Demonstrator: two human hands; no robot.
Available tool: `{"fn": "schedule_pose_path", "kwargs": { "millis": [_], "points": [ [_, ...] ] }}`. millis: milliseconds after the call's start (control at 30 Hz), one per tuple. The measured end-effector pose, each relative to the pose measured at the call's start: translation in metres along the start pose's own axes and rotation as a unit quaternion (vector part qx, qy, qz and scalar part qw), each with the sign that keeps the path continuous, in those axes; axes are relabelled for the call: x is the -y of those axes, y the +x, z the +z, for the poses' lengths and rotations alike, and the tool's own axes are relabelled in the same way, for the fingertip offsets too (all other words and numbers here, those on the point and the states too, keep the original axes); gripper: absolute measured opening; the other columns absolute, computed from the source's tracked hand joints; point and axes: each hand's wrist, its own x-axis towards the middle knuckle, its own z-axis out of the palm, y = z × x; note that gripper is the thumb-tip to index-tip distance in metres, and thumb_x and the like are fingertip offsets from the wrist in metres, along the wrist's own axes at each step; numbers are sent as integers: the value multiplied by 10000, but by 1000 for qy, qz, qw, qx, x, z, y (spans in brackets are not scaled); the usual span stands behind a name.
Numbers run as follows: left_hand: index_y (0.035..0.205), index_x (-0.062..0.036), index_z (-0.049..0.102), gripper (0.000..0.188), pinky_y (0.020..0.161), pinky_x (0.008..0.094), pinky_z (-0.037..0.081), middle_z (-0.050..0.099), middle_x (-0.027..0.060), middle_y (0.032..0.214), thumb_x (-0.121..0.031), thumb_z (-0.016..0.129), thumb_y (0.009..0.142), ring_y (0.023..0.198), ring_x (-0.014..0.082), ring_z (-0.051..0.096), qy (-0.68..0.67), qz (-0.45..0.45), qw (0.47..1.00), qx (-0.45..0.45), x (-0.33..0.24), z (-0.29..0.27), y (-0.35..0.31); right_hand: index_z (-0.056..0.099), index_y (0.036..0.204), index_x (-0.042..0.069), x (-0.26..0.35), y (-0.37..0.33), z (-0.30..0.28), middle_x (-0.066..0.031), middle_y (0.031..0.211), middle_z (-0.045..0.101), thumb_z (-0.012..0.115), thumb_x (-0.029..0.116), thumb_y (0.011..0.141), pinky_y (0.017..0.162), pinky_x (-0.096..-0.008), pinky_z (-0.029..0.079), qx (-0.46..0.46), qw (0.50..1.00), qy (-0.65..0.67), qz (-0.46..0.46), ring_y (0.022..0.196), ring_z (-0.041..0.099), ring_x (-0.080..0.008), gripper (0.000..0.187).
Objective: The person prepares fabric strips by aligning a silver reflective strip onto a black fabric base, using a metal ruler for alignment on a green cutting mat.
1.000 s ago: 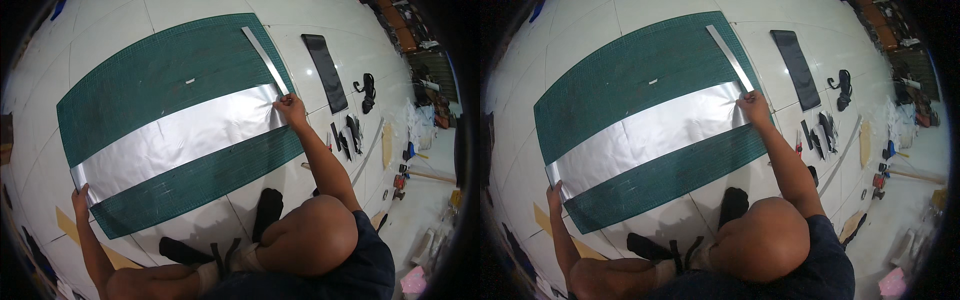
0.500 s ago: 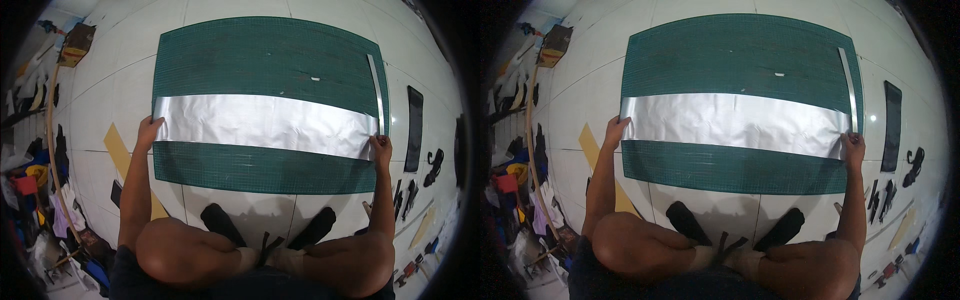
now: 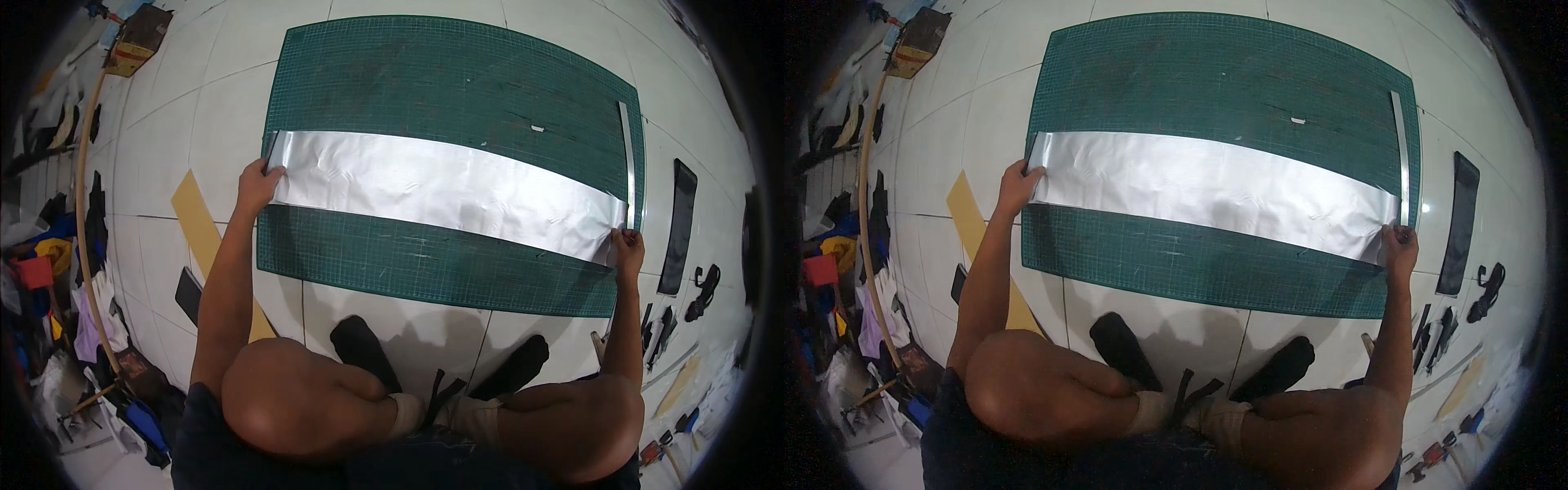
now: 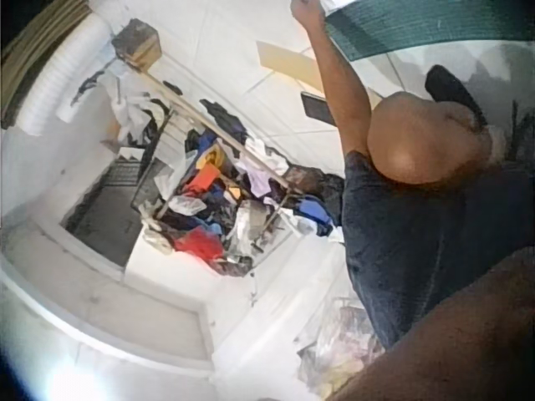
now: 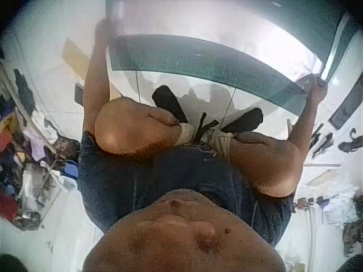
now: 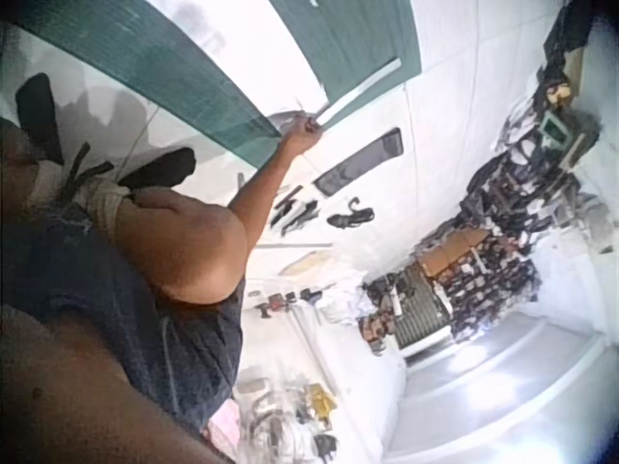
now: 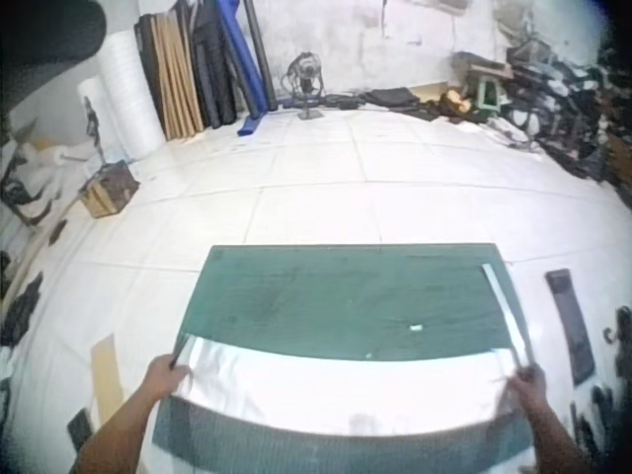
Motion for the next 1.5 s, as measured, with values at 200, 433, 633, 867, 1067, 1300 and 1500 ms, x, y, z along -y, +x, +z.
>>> {"fn": "schedule_pose_path", "kwargs": {
  "millis": [200,433,633,867,1067,1300,1500],
  "points": [
    [978,62,663,406,748,406,512,685,231,880,-301,702,802,829,335,677,25,17,999,-16,6,2,4,581,987,3,-25,11,-3,-24,791,599,764,152,829,665,-251,460,10,999,17,-28,711,559,-105,284],
    [1257,0,532,549,942,451,456,591,245,1215,-284,690,815,1124,388,565,112,72,983,-128,-49,12,-21,585,1077,-19,-25,18,-17,-58,874,605,769,224,825,663,-273,477,22,998,-58,0,751,573,-133,395],
    [1384,-106,492,626,1094,511,337,418,230,1445,-345,691,839,1348,419,377,222,398,890,14,-133,75,-80,606,1056,-15,-10,11,-7,-77,883,640,796,263,785,706,-303,496,7,996,-84,38,799,610,-163,433],
    [1363,-134,517,668,1109,468,344,395,237,1460,-305,776,772,1353,417,375,215,416,872,147,-144,83,-88,619,993,-1,25,-7,1,-126,888,660,780,272,774,713,-360,505,12,996,-85,34,805,634,-219,386],
    [1308,-57,542,670,1077,470,376,419,263,1424,-243,798,718,1300,437,419,204,425,871,140,-155,101,-98,649,995,36,5,0,-3,-154,921,675,786,349,719,764,-408,506,-13,994,-91,56,882,649,-285,440],
    [1325,-35,508,735,1101,492,320,365,266,1442,-273,805,697,1332,443,361,214,389,879,174,-167,86,-103,648,1042,3,-36,37,-96,-197,971,685,748,423,802,832,-391,512,-183,976,48,108,937,661,-312,493],
    [1293,-54,536,674,1094,585,247,388,274,1406,-372,757,740,1322,493,319,271,423,849,165,-172,109,-94,663,816,-90,-190,68,-240,-167,745,668,734,411,799,601,-361,519,-313,896,-122,290,622,654,-256,507]
  ]
}}
